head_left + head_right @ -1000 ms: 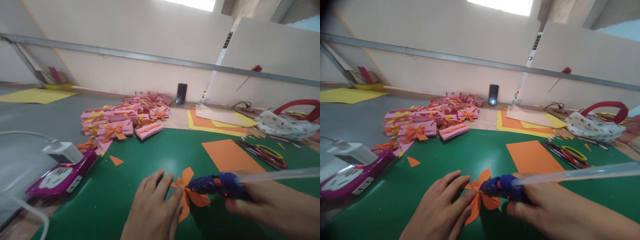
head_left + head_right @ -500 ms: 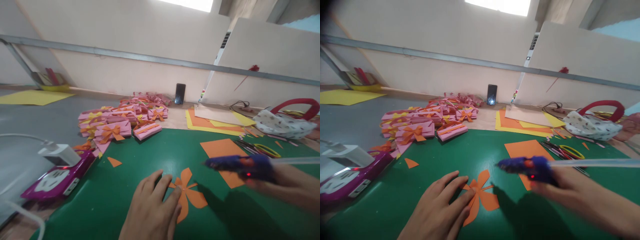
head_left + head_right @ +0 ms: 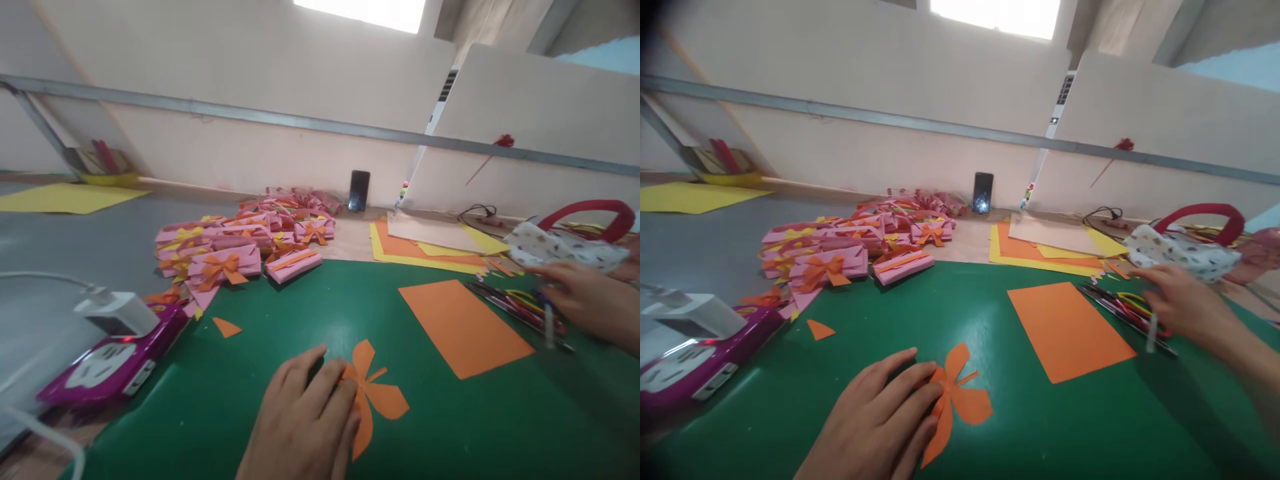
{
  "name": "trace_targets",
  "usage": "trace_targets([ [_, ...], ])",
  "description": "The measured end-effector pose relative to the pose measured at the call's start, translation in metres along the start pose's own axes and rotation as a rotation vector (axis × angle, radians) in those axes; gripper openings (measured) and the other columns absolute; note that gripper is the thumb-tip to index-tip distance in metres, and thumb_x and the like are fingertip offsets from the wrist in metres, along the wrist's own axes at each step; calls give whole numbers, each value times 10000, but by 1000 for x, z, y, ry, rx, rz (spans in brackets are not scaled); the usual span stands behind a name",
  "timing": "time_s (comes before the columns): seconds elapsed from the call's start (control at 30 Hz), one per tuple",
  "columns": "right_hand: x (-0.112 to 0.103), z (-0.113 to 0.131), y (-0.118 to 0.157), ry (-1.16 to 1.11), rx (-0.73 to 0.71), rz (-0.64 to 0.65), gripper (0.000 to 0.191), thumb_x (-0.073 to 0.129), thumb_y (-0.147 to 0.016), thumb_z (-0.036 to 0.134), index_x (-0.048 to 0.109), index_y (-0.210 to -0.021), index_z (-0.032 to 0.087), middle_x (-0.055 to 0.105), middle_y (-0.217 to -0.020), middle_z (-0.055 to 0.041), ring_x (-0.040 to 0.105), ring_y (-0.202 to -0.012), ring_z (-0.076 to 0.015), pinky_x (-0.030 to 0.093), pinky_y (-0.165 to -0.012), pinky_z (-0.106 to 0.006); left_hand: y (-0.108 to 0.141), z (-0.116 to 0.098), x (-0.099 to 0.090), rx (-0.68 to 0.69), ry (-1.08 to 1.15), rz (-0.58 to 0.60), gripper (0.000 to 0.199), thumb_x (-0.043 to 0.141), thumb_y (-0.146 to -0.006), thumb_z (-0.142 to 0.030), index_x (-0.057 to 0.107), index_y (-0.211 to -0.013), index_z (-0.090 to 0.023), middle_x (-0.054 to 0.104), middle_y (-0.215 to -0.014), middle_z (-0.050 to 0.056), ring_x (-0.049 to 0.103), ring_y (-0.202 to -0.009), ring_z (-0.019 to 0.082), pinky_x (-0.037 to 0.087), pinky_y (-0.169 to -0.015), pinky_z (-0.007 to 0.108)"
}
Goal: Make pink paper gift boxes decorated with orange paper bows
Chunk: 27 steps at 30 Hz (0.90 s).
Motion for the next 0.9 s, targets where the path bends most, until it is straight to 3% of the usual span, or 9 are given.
trace_targets([
  [0.07, 20, 67, -12, 179, -26, -89, 202, 528, -791, 326, 656, -905, 219, 676, -913, -45, 614, -886, -282, 467, -700, -334, 1, 0, 0, -4, -8, 5, 221, 532, -824, -267, 629, -1022, -283, 659, -1074, -56, 532, -1071, 230, 461, -871, 368],
  [0.17, 68, 158, -27, 54, -188, 211, 221, 495, -826, 308, 660, -914, 190, 673, -908, -49, 612, -808, -186, 470, -696, -287, 2, 0, 0, 4, -17, 19, 236, 540, -823, -276, 620, -1045, -289, 653, -1092, -63, 524, -1080, 230, 454, -875, 365],
  [0.23, 95, 197, -33, 31, -260, 385, 196, 506, -816, 272, 669, -873, 180, 668, -852, -41, 600, -770, -158, 457, -661, -252, 2, 0, 0, -1, -16, 30, 236, 528, -831, -277, 618, -1048, -286, 650, -1098, -57, 524, -1079, 238, 450, -877, 378],
  [0.3, 113, 218, -37, 75, -281, 458, 182, 520, -793, 243, 673, -850, 163, 660, -841, -46, 584, -752, -151, 434, -634, -236, 2, 0, 0, -15, -10, 44, 235, 507, -842, -277, 617, -1050, -282, 647, -1102, -49, 524, -1078, 244, 446, -880, 395],
  [0.43, 131, 231, -41, 197, -270, 597, 164, 566, -719, 232, 660, -826, 150, 643, -828, -46, 548, -689, -145, 382, -547, -214, 3, 0, 4, -13, 10, 63, 234, 477, -856, -266, 618, -1043, -264, 646, -1081, -27, 511, -1090, 250, 430, -894, 410],
  [0.53, 140, 230, -43, 259, -263, 661, 130, 590, -657, 192, 643, -773, 165, 628, -799, -31, 538, -683, -143, 359, -521, -201, 5, -2, 9, -10, 23, -23, 236, 439, -868, -271, 637, -992, -240, 650, -1048, 4, 510, -1071, 267, 424, -868, 431],
  [0.63, 146, 229, -44, 287, -235, 676, 102, 590, -636, 156, 617, -733, 172, 613, -828, -32, 540, -714, -141, 371, -545, -190, 6, -4, 11, -65, 53, -78, 262, 398, -882, -265, 645, -959, -227, 647, -1033, 22, 495, -1079, 279, 405, -879, 463],
  [0.73, 147, 232, -42, 291, -252, 644, 77, 580, -638, 142, 593, -706, 175, 599, -889, -40, 542, -736, -137, 378, -569, -189, 6, -5, 11, -49, 63, -9, 247, 418, -876, -251, 638, -984, -226, 640, -1047, 26, 496, -1082, 277, 416, -883, 458],
  [0.9, 143, 233, -38, 324, -246, 613, 105, 528, -649, 103, 560, -688, 194, 607, -696, 3, 524, -623, -132, 318, -490, -198, 7, -4, 7, -13, 35, -42, 242, 430, -867, -256, 637, -987, -219, 642, -1032, 36, 521, -1045, 280, 455, -837, 455],
])
Point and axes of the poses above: each hand's wrist, its own y-axis away from the middle knuckle, its own x-axis out of the palm, z = x × y, the point moved 3 cm from there along -y, towards the middle knuckle
